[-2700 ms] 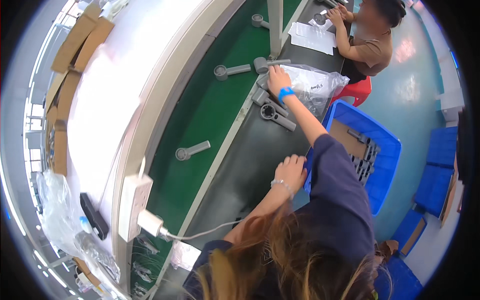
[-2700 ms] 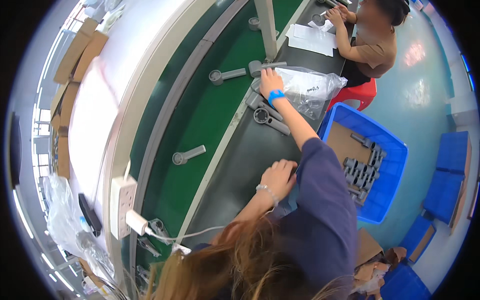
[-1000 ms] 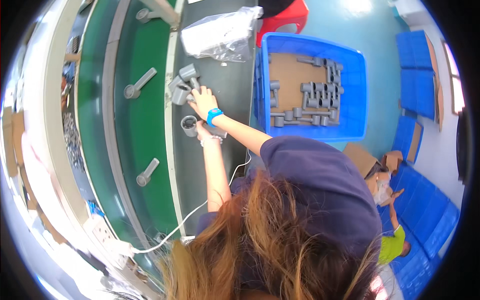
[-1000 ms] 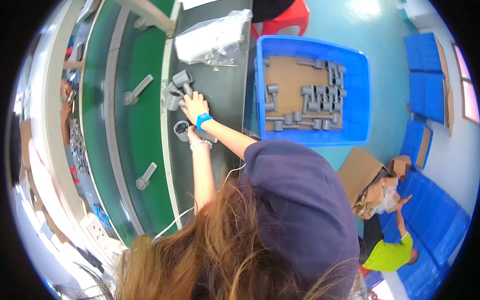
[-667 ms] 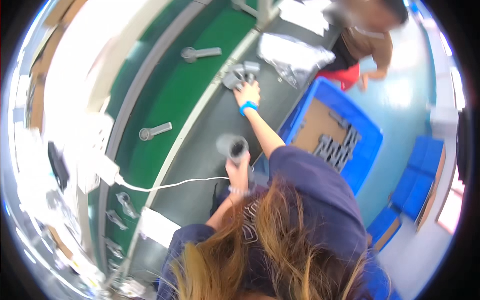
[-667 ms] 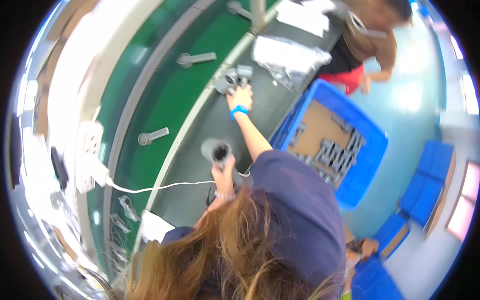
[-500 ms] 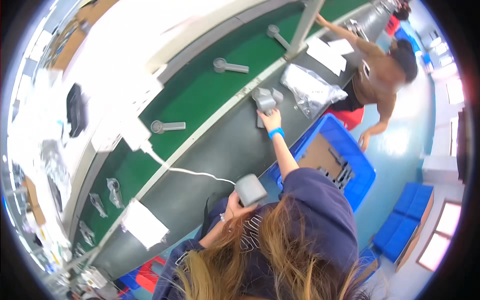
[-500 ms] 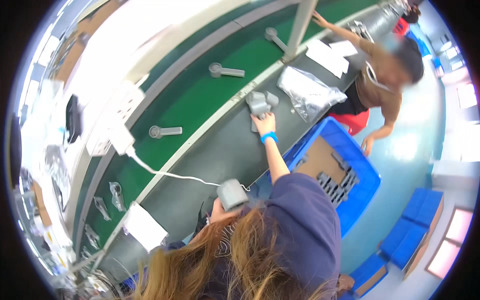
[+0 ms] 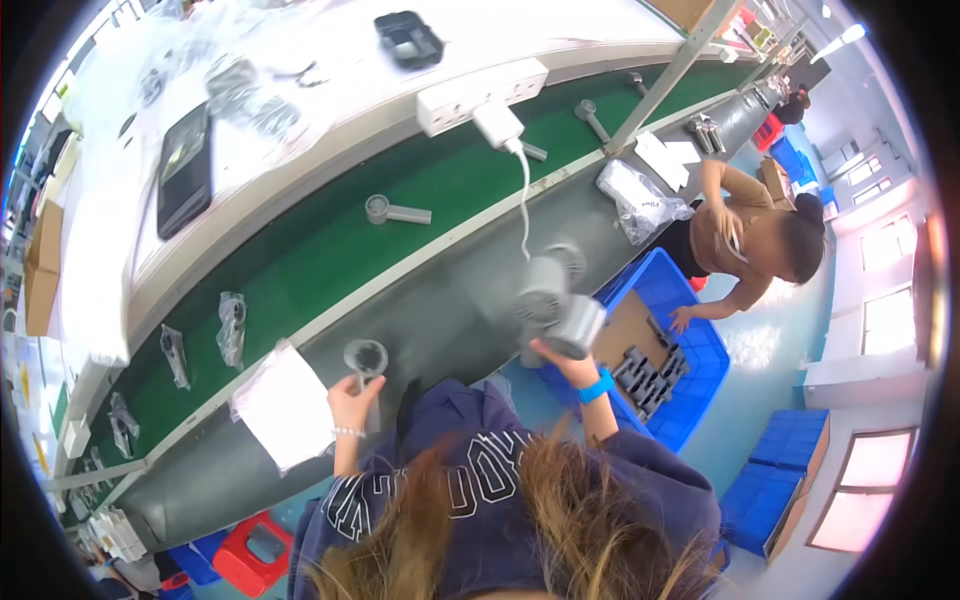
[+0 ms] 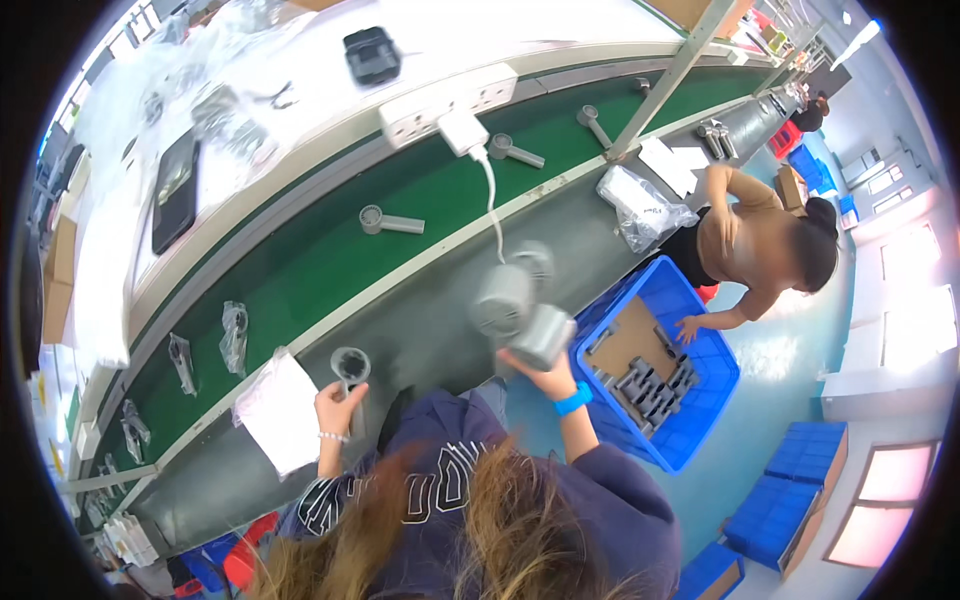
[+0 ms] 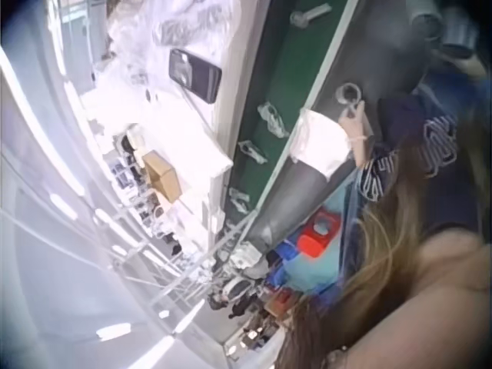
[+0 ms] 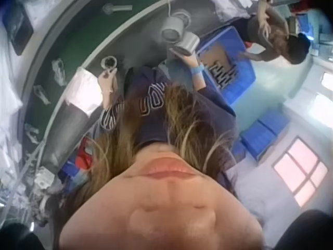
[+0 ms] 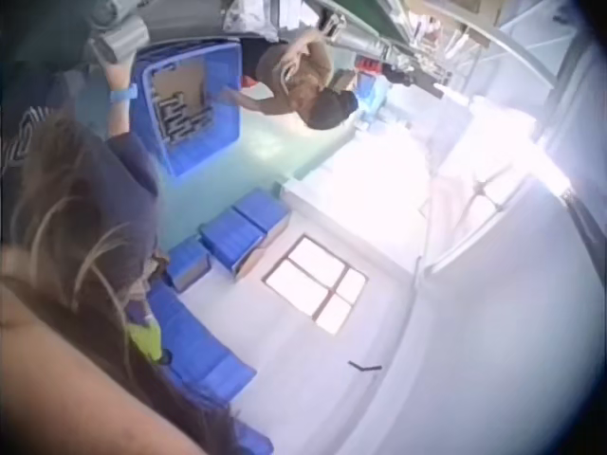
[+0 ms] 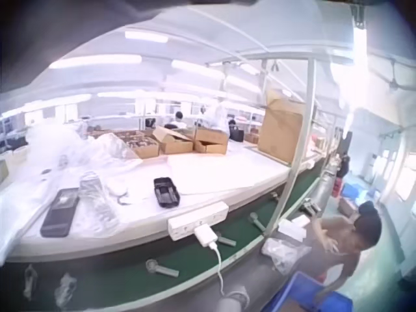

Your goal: Packing individual grey industrial components into plastic bags on a conveyor belt.

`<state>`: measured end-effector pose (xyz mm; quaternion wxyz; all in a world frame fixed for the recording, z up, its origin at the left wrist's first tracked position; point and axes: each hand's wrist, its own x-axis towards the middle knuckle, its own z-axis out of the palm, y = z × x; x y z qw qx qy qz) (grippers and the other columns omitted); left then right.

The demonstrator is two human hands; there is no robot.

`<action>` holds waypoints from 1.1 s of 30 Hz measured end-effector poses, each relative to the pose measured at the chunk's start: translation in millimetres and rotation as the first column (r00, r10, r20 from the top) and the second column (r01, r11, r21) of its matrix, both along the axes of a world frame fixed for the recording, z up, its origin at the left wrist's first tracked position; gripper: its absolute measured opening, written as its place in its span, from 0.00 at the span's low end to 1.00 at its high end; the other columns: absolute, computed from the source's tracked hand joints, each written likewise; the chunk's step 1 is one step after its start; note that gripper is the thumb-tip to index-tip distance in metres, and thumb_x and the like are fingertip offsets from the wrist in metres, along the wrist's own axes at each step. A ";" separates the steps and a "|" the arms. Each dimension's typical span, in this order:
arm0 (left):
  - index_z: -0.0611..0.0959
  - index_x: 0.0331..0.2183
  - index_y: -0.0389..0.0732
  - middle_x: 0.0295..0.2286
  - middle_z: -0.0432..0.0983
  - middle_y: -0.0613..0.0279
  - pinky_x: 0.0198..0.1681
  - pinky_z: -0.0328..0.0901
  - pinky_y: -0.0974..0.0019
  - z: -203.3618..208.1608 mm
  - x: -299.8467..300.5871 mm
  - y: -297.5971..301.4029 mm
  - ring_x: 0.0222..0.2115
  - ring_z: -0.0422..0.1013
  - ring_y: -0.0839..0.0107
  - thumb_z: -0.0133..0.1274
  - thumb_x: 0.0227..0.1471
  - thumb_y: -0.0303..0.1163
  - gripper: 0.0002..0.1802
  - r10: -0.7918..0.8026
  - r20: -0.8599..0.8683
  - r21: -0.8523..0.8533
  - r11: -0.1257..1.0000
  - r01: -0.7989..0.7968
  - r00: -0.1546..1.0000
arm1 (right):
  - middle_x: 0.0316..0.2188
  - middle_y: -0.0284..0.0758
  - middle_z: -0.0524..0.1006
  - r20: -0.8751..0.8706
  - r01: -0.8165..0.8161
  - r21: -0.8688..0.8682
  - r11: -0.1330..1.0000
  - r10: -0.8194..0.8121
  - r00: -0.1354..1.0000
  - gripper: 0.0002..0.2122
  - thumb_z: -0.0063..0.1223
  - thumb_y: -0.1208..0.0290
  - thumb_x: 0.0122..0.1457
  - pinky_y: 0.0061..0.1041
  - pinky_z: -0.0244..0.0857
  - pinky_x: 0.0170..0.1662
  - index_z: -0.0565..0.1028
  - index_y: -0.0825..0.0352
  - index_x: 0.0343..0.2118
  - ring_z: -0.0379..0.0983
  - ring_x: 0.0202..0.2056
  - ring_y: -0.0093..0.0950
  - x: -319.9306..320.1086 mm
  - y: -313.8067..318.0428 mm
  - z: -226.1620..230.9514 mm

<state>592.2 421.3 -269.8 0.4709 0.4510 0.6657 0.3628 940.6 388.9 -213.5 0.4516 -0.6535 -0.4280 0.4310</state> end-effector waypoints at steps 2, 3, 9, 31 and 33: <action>0.75 0.12 0.33 0.09 0.67 0.60 0.18 0.56 0.66 -43.0 -40.1 -6.6 0.11 0.59 0.73 0.64 0.31 0.47 0.26 0.041 -0.318 -0.115 0.990 -0.081 0.947 | 0.45 0.33 0.65 0.126 -0.365 0.229 0.902 0.344 0.930 0.39 0.66 0.71 0.38 0.25 0.55 0.51 0.55 0.67 0.54 0.61 0.47 0.25 -52.9 12.3 13.9; 0.74 0.10 0.33 0.08 0.66 0.60 0.18 0.56 0.65 -66.4 -55.2 -10.4 0.11 0.59 0.72 0.63 0.30 0.50 0.28 0.056 -0.339 -0.103 0.990 -0.096 0.939 | 0.45 0.34 0.66 -0.288 -0.393 0.178 0.902 0.430 0.855 0.38 0.66 0.71 0.37 0.25 0.55 0.51 0.56 0.68 0.53 0.61 0.47 0.23 -81.4 20.6 13.4; 0.70 0.08 0.33 0.08 0.65 0.54 0.20 0.57 0.59 -140.0 -74.9 -2.4 0.11 0.59 0.64 0.60 0.30 0.57 0.34 0.014 -0.357 -0.081 0.996 -0.046 0.934 | 0.46 0.42 0.67 0.373 -0.539 0.074 0.839 0.478 0.795 0.25 0.62 0.63 0.38 0.29 0.60 0.48 0.71 0.68 0.41 0.67 0.44 0.35 -173.2 65.1 -126.5; 0.79 0.24 0.46 0.25 0.74 0.56 0.31 0.65 0.58 -107.2 -99.8 -31.5 0.28 0.71 0.57 0.46 0.45 0.49 0.17 -0.469 -0.520 -0.290 0.883 0.369 0.714 | 0.34 0.44 0.68 0.632 -0.247 -0.117 0.962 0.264 0.728 0.15 0.52 0.63 0.45 0.36 0.63 0.39 0.70 0.71 0.29 0.67 0.36 0.42 -245.4 41.5 -148.4; 0.78 0.28 0.48 0.25 0.72 0.60 0.31 0.65 0.60 -103.4 -115.0 -46.0 0.29 0.70 0.60 0.52 0.40 0.37 0.08 -0.476 -0.461 -0.263 0.879 0.397 0.749 | 0.32 0.46 0.69 0.600 -0.289 -0.139 0.947 0.313 0.736 0.16 0.52 0.61 0.45 0.37 0.63 0.39 0.70 0.71 0.30 0.67 0.36 0.43 -253.4 39.4 -166.9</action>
